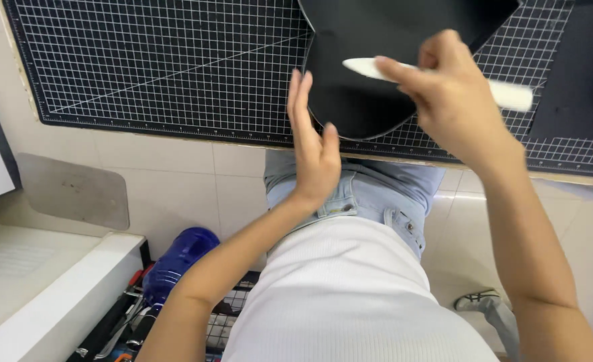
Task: Lining the interior of a heart-shaped box with black material using a scraper tool to smooth it out.
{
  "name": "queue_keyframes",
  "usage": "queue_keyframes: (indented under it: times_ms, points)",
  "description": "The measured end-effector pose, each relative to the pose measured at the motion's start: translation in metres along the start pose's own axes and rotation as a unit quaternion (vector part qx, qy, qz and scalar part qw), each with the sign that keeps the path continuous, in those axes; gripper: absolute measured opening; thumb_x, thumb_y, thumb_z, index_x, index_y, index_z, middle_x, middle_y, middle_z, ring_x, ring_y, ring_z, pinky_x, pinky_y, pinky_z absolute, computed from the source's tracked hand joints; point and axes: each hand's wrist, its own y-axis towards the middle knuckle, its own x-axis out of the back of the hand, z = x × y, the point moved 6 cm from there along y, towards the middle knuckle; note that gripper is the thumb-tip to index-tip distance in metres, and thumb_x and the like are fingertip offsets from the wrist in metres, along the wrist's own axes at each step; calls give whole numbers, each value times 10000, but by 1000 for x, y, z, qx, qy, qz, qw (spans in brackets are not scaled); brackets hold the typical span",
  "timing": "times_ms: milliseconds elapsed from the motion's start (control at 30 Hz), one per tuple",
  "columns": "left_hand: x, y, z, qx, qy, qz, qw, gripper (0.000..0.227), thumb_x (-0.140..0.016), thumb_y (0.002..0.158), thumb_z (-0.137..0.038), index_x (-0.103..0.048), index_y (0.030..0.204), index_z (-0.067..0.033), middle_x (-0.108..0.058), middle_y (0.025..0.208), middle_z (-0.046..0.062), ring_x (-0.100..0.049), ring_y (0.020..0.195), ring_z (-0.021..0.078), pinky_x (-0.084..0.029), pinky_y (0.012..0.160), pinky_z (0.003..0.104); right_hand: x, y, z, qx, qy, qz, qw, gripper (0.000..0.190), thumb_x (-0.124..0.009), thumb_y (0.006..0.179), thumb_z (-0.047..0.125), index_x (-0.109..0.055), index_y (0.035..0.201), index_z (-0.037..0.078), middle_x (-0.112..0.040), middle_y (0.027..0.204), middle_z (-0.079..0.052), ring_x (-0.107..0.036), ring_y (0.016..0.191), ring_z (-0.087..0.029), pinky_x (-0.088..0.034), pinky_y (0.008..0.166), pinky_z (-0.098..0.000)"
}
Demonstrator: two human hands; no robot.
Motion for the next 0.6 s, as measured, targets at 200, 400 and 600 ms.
queue_keyframes:
  times_ms: [200,400,600]
  points:
    - [4,56,29,-23,-177,-46,983,575,-494,1123,-134,-205,1619,-172,-206,1729,63,-273,1640,304,-255,1383,468,-16,36,-15,82,-164,-52,982,576,-637,888,-19,-719,1421,181,-560,1136,-187,-541,979,-381,-440,735,-475]
    - [-1,93,52,-59,-72,44,995,593,-403,1153,-78,-87,1638,-207,-218,1727,118,-252,1654,298,-259,1403,470,-23,40,-17,79,-177,-14,981,627,-673,846,-10,-688,1413,260,-509,1140,-114,-494,909,-314,-437,690,-420]
    - [-2,92,59,-60,-88,53,993,618,-380,1164,-27,-27,1640,-203,-190,1734,130,-229,1663,308,-256,1415,455,-19,57,-23,125,-130,-122,976,462,-709,917,-76,-780,1325,129,-559,1073,-160,-567,920,-356,-460,740,-455]
